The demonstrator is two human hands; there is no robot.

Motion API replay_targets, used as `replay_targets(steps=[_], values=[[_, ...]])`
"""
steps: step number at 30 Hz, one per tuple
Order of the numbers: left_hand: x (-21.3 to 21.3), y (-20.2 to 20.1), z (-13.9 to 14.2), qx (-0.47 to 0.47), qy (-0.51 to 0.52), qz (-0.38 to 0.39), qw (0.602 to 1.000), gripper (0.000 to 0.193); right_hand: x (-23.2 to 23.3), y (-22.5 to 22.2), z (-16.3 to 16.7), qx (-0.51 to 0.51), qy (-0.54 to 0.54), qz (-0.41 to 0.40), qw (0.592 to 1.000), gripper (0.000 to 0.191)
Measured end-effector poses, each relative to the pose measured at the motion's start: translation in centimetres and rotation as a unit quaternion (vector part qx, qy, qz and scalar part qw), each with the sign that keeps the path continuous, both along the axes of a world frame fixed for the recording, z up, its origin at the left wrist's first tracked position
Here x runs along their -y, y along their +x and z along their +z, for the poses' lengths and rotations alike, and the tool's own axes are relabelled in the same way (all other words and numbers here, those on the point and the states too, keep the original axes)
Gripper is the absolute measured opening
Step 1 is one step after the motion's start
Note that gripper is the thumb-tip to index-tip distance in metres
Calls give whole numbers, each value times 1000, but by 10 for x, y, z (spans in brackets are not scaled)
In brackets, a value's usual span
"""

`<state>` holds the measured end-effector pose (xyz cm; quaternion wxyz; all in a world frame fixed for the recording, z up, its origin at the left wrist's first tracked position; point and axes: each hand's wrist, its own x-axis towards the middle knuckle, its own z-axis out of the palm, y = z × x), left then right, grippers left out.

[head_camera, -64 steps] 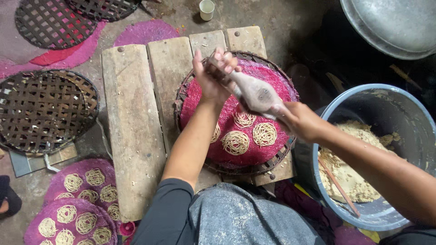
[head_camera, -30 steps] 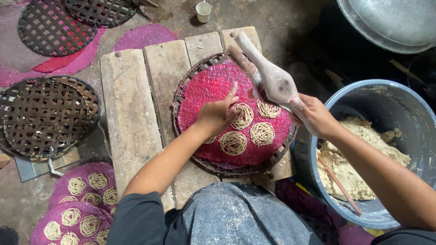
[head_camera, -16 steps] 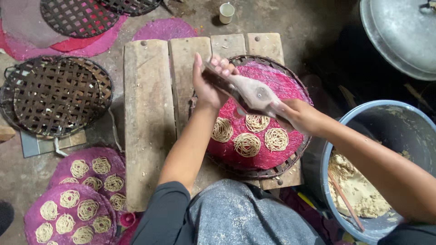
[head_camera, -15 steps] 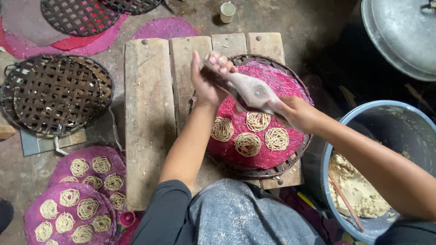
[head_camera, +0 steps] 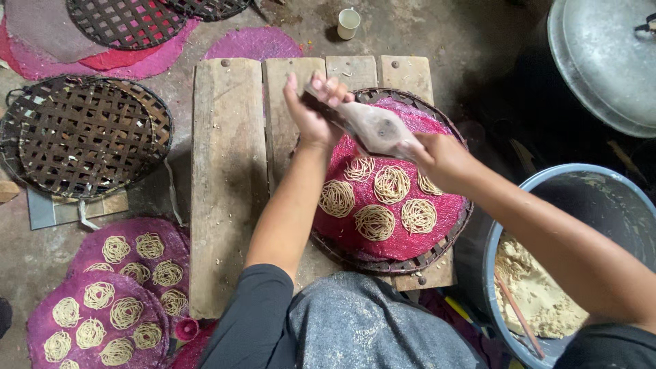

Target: The person sits at a low wooden board and uses a hand-held dough extruder press to squeeze dough into round noodle nests onto a pink mesh tray. They scoop dough from a bucket with a wooden stick, load the press, squeeze out each nest, and place finished nests on trays.

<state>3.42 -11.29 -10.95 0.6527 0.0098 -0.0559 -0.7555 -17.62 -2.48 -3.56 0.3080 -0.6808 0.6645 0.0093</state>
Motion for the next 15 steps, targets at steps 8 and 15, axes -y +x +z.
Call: replay_targets(steps=[8,15], values=[[-14,-7,-2,14,79,10,997,55,-3,-4,5,-9,115,-42,992,54],[2,-13,21,-16,48,-47,998,56,7,-26,-3,33,-42,-4,999,48]])
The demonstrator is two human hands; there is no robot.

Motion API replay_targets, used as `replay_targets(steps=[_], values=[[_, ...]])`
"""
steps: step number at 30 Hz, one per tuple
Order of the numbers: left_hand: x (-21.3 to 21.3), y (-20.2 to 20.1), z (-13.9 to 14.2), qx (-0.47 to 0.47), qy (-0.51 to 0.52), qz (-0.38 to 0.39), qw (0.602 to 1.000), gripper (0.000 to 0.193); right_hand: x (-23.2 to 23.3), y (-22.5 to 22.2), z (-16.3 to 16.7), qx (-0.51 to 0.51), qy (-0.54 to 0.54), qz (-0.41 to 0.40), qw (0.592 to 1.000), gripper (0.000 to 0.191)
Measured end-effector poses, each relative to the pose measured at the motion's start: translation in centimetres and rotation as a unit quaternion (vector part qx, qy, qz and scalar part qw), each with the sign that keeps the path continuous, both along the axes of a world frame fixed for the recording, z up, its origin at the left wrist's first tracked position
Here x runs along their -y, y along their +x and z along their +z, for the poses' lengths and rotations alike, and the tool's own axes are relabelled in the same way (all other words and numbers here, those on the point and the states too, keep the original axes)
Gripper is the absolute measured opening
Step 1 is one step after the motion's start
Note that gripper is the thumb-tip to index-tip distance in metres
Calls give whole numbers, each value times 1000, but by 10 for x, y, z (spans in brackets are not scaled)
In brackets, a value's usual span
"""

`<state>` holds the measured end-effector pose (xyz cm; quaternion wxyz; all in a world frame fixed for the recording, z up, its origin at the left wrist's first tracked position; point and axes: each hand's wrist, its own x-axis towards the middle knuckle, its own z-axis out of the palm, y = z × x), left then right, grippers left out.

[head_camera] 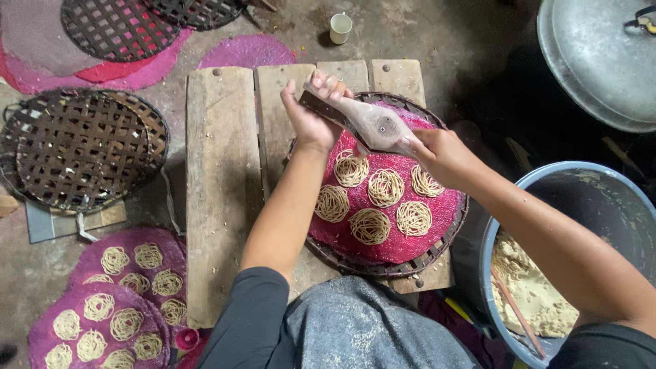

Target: The person sits at a low wooden board and uses a hand-held dough extruder press to squeeze dough into round noodle nests onto a pink mesh tray. They scoop dough from a bucket with a wooden stick, load the press, squeeze out each nest, and place finished nests on trays.

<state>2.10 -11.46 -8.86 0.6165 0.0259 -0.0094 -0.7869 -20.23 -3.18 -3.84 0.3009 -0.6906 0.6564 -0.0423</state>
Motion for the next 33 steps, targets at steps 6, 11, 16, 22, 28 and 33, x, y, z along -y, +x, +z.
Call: replay_targets(steps=[6,11,16,22,28,33], values=[[-17,3,-19,473,-2,-235,849,93,-4,-22,-11,93,29,-14,995,48],[-29,2,-34,579,-41,-299,758,87,-6,-23,-28,110,4,-54,993,48],[-46,18,-44,725,-188,-194,633,68,-7,-27,-45,184,-56,-85,978,49],[-64,40,-63,896,-322,-32,303,45,-39,-44,-64,482,-60,-65,872,60],[-76,44,-77,866,-389,114,294,47,-92,-51,-88,520,-102,-89,843,78],[-74,36,-83,846,-451,149,241,49,-123,-49,-103,581,-137,-103,795,73]])
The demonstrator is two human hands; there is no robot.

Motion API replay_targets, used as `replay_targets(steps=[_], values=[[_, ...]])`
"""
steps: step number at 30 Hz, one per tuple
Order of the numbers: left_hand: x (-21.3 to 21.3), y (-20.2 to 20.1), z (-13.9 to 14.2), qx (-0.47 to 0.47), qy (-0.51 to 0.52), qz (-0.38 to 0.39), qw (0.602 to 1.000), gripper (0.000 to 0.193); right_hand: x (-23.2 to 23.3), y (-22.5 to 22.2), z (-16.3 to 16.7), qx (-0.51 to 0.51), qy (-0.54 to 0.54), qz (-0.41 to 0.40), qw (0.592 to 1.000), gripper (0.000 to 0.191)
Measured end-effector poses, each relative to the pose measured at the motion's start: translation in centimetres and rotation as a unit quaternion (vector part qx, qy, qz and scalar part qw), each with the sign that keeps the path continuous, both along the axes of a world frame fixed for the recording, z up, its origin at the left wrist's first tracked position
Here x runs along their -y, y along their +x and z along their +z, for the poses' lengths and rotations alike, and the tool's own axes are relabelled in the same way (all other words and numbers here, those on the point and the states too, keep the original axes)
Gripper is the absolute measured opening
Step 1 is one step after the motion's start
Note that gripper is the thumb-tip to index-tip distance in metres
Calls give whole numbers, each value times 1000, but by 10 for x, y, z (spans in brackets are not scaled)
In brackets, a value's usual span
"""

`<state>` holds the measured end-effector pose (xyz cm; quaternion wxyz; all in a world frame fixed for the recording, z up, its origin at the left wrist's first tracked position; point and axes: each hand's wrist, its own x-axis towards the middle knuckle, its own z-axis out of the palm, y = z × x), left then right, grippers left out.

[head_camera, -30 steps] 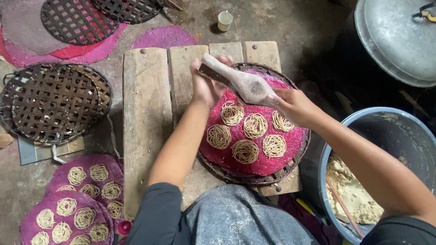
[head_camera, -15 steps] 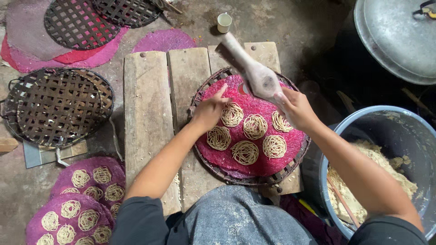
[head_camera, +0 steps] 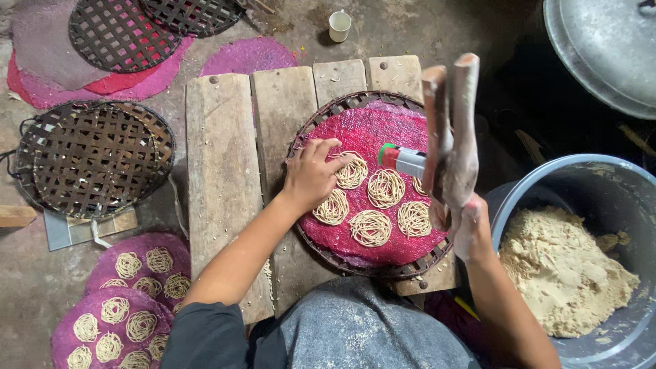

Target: The person sits at a low wooden board and uses a hand-held dough extruder press to squeeze dough into round noodle nests onto a pink mesh tray. They scoop dough from a bucket with a wooden stick, load the press, squeeze out each nest, and place finished nests on trays.

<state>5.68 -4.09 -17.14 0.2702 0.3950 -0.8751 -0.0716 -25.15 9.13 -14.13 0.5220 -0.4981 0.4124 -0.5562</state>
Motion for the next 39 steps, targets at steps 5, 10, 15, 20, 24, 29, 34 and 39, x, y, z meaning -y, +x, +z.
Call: replay_targets(steps=[5,10,15,20,24,29,34,39], values=[[8,1,-6,-22,33,7,999,45,-23,-1,-11,40,-21,-50,998,71],[6,11,-8,-4,13,61,998,43,-42,-10,-16,66,3,-116,991,73],[-1,9,-12,-29,52,85,995,20,-53,-18,-19,84,0,-132,988,79],[-8,8,-13,-51,34,91,994,37,-55,-20,-22,75,6,-141,987,81],[-11,2,-14,-42,45,60,996,36,-55,-18,-24,96,6,-136,986,79],[-11,-9,-13,-21,19,-27,999,32,-56,-17,-28,101,7,-129,987,79],[-8,-12,-8,5,0,-57,998,28,-60,-21,-32,97,10,-140,985,81],[-4,-12,-5,17,-17,-57,998,24,-64,-25,-34,105,12,-132,986,79]])
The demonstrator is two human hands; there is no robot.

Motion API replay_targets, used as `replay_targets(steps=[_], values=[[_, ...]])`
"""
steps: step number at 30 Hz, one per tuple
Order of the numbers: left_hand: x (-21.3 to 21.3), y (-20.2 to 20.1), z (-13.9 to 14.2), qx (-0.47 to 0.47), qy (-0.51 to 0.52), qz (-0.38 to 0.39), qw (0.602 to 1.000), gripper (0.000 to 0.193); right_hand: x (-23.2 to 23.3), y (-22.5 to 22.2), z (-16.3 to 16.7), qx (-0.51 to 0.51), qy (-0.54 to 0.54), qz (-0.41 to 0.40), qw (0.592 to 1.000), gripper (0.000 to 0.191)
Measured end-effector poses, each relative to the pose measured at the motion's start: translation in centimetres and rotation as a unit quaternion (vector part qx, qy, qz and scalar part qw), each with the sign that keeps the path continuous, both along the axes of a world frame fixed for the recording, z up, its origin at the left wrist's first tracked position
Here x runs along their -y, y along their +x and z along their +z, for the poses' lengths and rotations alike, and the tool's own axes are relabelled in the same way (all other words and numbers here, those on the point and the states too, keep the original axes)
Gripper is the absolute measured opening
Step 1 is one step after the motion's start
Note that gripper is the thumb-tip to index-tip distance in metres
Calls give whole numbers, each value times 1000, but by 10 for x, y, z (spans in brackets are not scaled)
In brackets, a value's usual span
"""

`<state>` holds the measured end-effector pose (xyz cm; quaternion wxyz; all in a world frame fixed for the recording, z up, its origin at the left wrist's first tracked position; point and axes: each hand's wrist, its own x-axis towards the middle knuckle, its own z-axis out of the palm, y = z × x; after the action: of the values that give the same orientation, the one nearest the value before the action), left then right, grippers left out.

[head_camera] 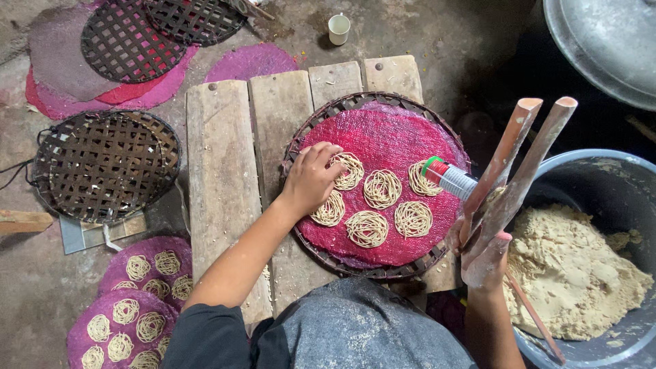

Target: The person sits at a low wooden board and uses a hand-held dough extruder press to squeeze dough into round noodle nests onto a pink mesh tray. They scoop dough from a bucket with a wooden stick, load the press, squeeze out each nest, and place finished nests on trays.

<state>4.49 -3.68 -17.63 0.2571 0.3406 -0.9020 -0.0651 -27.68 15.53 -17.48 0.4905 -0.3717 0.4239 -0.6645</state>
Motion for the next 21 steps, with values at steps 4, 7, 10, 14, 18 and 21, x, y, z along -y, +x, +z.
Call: replay_targets(steps=[4,7,10,14,18,21], values=[[4,0,-4,10,-6,-30,999,20,1,1,3,-19,1,-24,1000,79],[6,-1,-7,15,-20,-6,1000,13,3,4,7,-40,-3,-29,999,78],[5,-3,-8,19,-13,-21,1000,13,5,6,11,-26,-15,-15,999,75],[4,-5,-5,3,-11,-14,1000,19,5,8,14,-34,-5,-14,999,78],[4,-6,-4,-6,8,-12,1000,19,0,6,13,-33,0,-11,999,81],[3,-7,-1,4,17,-4,1000,20,-5,2,9,-35,3,-11,999,81]])
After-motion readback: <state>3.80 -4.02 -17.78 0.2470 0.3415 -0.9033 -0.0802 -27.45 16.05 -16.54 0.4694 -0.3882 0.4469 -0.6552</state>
